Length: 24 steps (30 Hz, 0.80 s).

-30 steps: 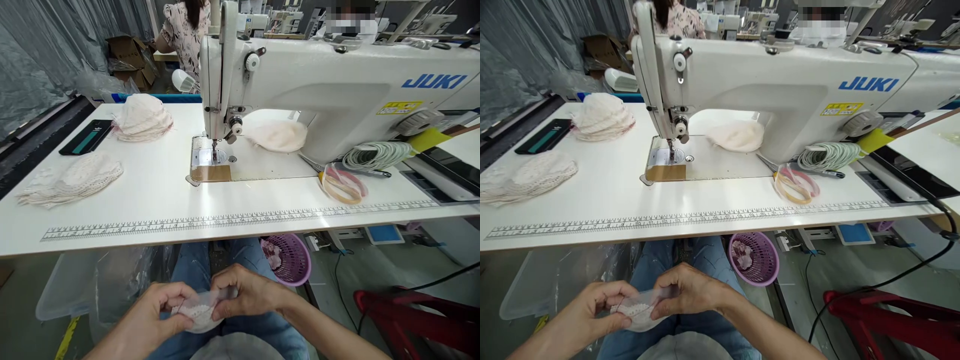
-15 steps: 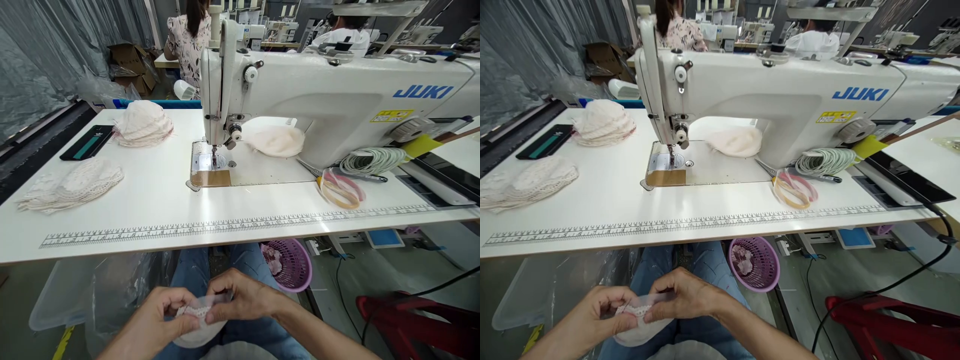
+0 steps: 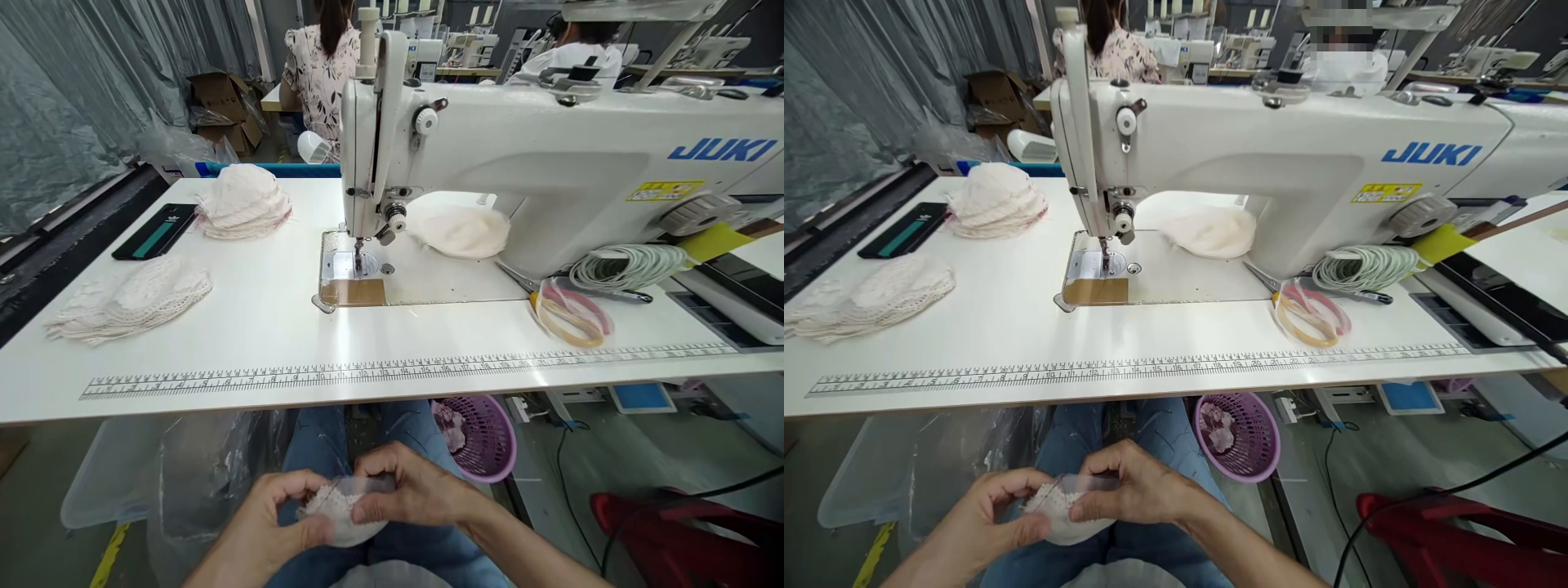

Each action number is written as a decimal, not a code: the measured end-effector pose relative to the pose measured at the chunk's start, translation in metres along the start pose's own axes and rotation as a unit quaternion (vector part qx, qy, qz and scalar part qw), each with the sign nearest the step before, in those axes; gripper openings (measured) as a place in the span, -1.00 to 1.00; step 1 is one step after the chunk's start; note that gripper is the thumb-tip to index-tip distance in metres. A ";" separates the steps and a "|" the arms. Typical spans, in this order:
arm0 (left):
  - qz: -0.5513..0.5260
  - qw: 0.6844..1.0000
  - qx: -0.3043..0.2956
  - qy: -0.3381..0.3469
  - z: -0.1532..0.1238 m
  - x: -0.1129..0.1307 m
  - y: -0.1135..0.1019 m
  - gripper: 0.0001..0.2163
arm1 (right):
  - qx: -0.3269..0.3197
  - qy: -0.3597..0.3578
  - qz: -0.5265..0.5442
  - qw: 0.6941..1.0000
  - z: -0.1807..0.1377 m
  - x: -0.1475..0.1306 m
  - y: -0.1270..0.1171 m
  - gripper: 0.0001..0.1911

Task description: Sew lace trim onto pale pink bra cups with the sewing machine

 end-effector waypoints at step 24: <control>-0.014 0.999 0.043 -0.001 -0.005 -0.008 0.014 -0.58 | 0.058 -0.074 -0.110 0.990 -0.005 -0.010 0.002 -0.59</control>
Point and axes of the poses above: each hand's wrist, its own z-axis towards the middle knuckle, its own y-axis out of the palm, x = y × z, the point moved 7 cm from there along z, towards the middle knuckle, and after that the axes turned 12 degrees about -z, right-handed, at the moved point
